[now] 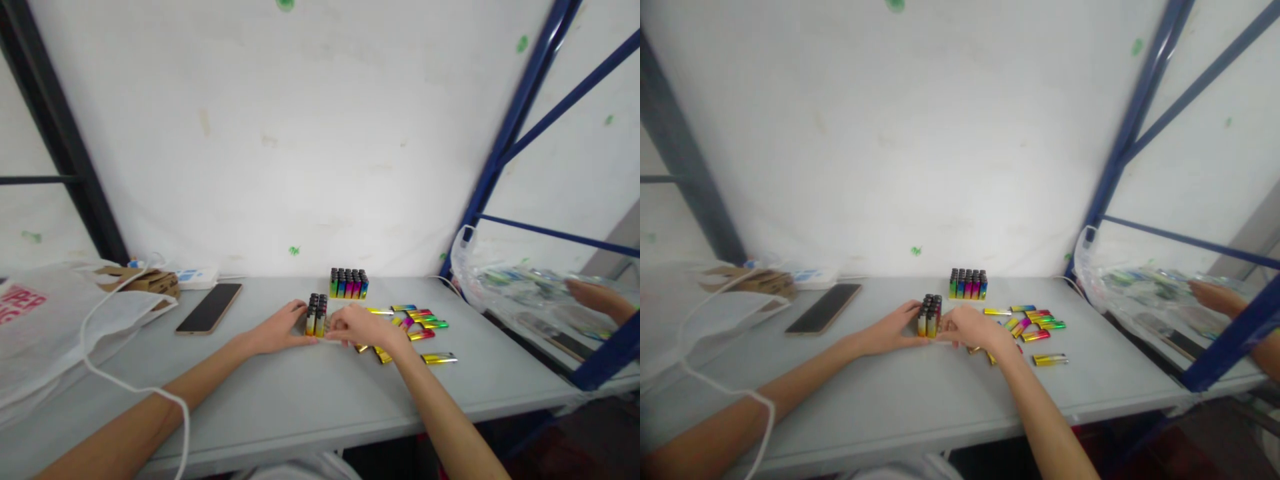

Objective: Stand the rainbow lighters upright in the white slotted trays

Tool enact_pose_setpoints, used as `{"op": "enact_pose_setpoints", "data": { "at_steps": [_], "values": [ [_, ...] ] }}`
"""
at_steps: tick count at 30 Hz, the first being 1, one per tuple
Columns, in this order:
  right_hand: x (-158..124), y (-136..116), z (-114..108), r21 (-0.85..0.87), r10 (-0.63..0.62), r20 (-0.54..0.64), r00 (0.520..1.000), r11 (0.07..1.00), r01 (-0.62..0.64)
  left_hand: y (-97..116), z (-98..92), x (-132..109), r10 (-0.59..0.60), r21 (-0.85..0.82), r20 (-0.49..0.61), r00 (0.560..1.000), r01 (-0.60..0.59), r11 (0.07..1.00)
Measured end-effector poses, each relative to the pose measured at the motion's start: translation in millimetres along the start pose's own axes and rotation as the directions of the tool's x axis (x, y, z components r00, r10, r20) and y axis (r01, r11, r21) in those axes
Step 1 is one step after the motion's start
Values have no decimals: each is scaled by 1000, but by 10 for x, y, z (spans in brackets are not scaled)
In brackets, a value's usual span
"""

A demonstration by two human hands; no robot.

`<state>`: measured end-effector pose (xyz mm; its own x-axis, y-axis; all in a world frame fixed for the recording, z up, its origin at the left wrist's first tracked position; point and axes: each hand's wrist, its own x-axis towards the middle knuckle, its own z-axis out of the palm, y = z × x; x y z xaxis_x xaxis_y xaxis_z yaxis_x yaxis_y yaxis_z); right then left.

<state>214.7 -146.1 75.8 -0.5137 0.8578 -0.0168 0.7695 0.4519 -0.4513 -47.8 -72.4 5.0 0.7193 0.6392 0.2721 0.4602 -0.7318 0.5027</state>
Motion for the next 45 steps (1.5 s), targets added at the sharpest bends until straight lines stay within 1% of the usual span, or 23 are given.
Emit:
{"op": "enact_pose_setpoints", "data": {
  "at_steps": [1, 2, 4, 6, 8, 10, 11, 12, 14, 16, 17, 20, 23, 29, 31, 33, 34, 36, 38, 40, 42, 45],
  "values": [
    [-49, 74, -81, 66, -4, -9, 1000, 998, 4, 1, -2, 1, -7, 0, 0, 1000, 7, 1000],
    [-105, 158, -171, 105, 16, -62, 998, 994, -9, 2, -5, 3, -13, -1, 2, 1000, 13, 1000],
    [-225, 344, -362, 146, 112, -199, 973, 986, -83, 3, -15, 5, -20, -4, 8, 1000, 20, 1000],
    [-349, 524, -539, 135, 219, -352, 910, 974, -183, 5, -29, 6, -20, -7, 14, 1000, 20, 1000],
    [-473, 676, -681, 77, 284, -470, 836, 957, -281, 12, -51, 9, -13, 1, 19, 1000, 13, 1000],
    [-598, 799, -776, 40, 333, -534, 777, 928, -370, 21, -84, 12, -8, 19, 26, 1000, 7, 1000],
    [-659, 859, -808, 42, 364, -535, 763, 913, -406, 24, -103, 14, -8, 26, 30, 1000, 7, 1000],
    [-719, 925, -829, 51, 395, -513, 763, 901, -432, 25, -122, 15, -8, 31, 33, 999, 6, 1000],
    [-826, 1085, -846, 69, 439, -422, 793, 888, -455, 15, -158, 16, -6, 39, 33, 999, 4, 999],
    [-908, 1285, -838, 58, 449, -327, 831, 888, -457, -7, -183, 12, -5, 55, 28, 1000, 4, 998],
    [-937, 1392, -826, 43, 453, -301, 839, 885, -463, -20, -192, 9, -3, 65, 23, 1000, 2, 998],
    [-973, 1674, -777, -51, 470, -297, 831, 861, -505, -48, -208, -2, 21, 92, 8, 1000, -22, 995],
    [-947, 1826, -717, -85, 488, -275, 828, 846, -527, -52, -215, -7, 32, 108, 2, 999, -32, 994],
    [-850, 1863, -634, -6, 469, -231, 852, 875, -483, -93, -174, -5, 13, 95, -3, 1000, -12, 995],
    [-832, 1868, -621, 25, 470, -195, 861, 880, -475, -114, -146, -4, -6, 96, -8, 1000, 7, 995],
    [-821, 1873, -609, 53, 468, -189, 863, 882, -467, -119, -118, 0, -30, 90, -12, 999, 31, 995],
    [-817, 1871, -603, 70, 457, -217, 863, 889, -453, -115, -106, 2, -36, 83, -16, 999, 37, 996],
    [-805, 1849, -598, 127, 406, -307, 861, 914, -386, -96, -86, 10, -29, 65, -28, 999, 31, 997],
    [-783, 1789, -607, 226, 346, -397, 850, 935, -275, -69, -70, 16, -8, 50, -48, 999, 11, 999],
    [-744, 1690, -634, 311, 293, -460, 838, 937, -157, -38, -53, 19, 10, 42, -65, 998, -7, 999],
    [-693, 1558, -673, 327, 236, -519, 822, 943, -65, -5, -30, 19, 21, 36, -75, 997, -19, 999],
    [-602, 1327, -714, 302, 184, -605, 775, 953, 9, 49, 6, 19, 24, 26, -52, 998, -23, 999]
  ]
}}
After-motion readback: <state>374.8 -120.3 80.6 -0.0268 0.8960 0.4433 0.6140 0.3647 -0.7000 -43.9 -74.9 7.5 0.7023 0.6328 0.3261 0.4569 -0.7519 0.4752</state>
